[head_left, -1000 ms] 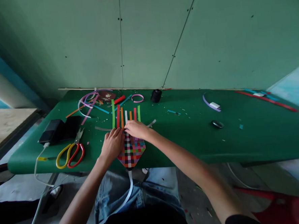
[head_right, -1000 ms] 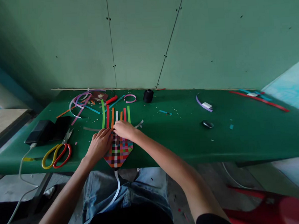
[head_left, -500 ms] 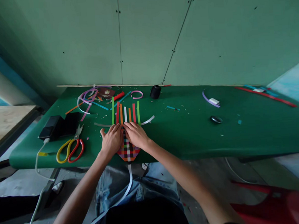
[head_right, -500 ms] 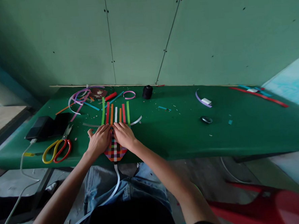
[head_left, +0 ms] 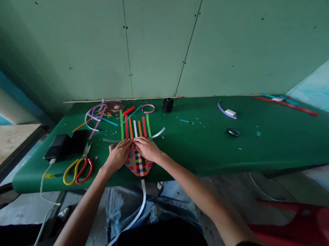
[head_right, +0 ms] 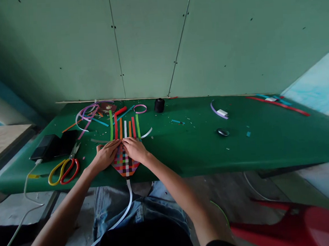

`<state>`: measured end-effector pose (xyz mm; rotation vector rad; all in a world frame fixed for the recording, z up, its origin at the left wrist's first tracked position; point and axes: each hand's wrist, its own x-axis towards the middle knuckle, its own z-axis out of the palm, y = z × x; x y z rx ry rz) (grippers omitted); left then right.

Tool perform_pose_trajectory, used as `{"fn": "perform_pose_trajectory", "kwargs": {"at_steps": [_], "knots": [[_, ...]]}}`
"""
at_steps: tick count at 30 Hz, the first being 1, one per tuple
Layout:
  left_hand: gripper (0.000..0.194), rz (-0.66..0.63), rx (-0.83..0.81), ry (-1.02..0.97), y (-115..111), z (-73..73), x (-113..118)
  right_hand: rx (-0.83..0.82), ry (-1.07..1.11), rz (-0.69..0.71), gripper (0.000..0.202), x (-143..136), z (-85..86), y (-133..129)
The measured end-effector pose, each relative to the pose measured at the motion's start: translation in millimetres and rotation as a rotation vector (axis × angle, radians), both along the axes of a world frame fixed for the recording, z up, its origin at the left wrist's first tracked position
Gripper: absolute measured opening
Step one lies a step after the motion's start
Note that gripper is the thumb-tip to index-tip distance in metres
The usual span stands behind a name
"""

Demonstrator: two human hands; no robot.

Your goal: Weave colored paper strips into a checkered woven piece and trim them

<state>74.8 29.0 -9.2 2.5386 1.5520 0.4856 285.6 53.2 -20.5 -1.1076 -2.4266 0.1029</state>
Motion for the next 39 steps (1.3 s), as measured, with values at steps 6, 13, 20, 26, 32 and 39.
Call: {"fn": "perform_pose_trajectory", "kwargs": {"at_steps": [6, 13, 20, 26, 32, 39], "knots": [[0.049, -0.053, -0.005, -0.032, 5.7, -2.9, -10.1, -0.091, -0.057, 0.061, 0.040, 7.9, 5.0, 9.3], [0.043, -0.040, -0.017, -0.078, 10.0, -4.6, -10.9, -0.142, -0.138, 0.093, 0.044, 10.4, 13.7, 12.5], [0.041, -0.062, -0.092, -0.114, 23.9, -0.1, -20.7, -0.190, -0.184, 0.097, 0.049, 12.0, 21.5, 12.0], [0.055, -0.097, -0.143, -0.093, 28.9, 6.1, -25.3, -0.218, -0.204, 0.092, 0.056, 11.3, 23.6, 10.7], [0.042, -0.128, -0.132, -0.191, 39.0, 9.9, -26.3, -0.180, -0.221, 0.087, 0.058, 10.8, 26.7, 8.0], [0.032, -0.031, -0.071, -0.202, 72.4, 11.1, -13.3, -0.161, -0.216, 0.076, 0.052, 8.4, 29.2, 7.0]]}}
